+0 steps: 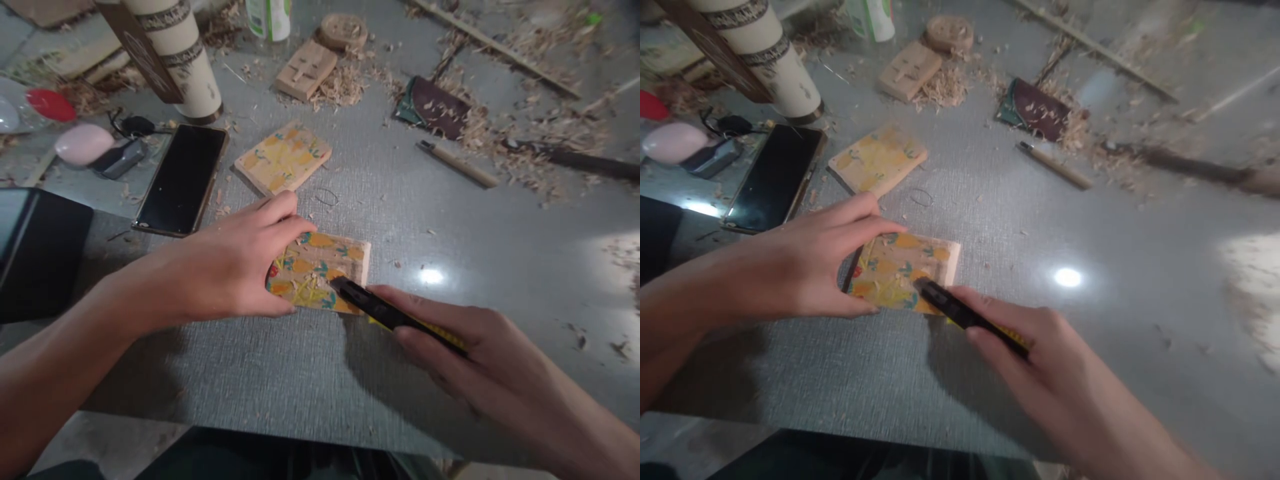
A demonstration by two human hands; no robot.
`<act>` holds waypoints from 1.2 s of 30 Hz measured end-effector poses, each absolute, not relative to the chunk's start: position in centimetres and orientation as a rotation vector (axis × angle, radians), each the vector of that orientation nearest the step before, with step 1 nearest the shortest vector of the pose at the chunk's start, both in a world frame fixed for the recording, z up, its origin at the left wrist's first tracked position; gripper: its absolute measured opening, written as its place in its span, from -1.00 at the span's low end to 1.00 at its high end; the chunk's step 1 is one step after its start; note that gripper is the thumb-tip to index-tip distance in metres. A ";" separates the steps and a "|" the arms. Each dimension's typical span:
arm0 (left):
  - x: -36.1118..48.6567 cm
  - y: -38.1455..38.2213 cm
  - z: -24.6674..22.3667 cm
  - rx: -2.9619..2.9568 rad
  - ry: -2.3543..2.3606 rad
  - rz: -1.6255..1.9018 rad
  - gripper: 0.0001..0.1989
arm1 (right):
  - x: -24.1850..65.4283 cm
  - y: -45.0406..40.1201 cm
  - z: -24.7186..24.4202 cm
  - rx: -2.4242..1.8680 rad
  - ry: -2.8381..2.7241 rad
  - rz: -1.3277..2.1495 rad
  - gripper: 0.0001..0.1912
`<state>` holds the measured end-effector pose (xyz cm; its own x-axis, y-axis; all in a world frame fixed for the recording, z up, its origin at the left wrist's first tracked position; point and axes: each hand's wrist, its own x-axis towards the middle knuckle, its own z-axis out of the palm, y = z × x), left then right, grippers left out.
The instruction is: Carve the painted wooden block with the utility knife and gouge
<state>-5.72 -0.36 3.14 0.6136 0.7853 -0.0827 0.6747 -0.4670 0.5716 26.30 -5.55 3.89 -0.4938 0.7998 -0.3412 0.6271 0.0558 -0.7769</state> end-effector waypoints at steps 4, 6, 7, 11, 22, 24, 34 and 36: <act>-5.9 -0.1 2.8 2.266 1.161 0.257 -0.36 | 26.7 -5.5 3.4 -1.423 -2.073 1.469 -0.55; -6.1 -0.1 2.7 2.254 1.160 0.268 -0.33 | 27.1 -5.9 3.1 -1.444 -2.106 1.352 -0.55; -6.3 -0.2 2.6 2.246 1.155 0.273 -0.32 | 27.3 -6.1 3.1 -1.459 -2.137 1.279 -0.55; -6.2 -0.9 2.7 2.255 1.157 0.261 -0.18 | 28.4 -5.7 3.4 -1.470 -2.272 0.963 -0.55; -2.7 -1.4 1.2 2.250 1.354 0.476 -0.44 | 28.9 -0.3 2.1 -1.231 -2.475 0.402 -0.50; -2.8 -1.4 1.2 2.223 1.333 0.480 -0.46 | 28.8 -0.5 1.6 -1.175 -2.540 0.425 -0.47; -3.2 -1.7 1.4 2.204 1.235 0.475 -0.44 | 28.7 -1.4 1.0 -1.184 -2.675 0.209 -0.44; -3.2 -1.8 1.6 2.189 1.221 0.469 -0.43 | 28.7 -1.5 0.9 -1.194 -2.659 0.203 -0.44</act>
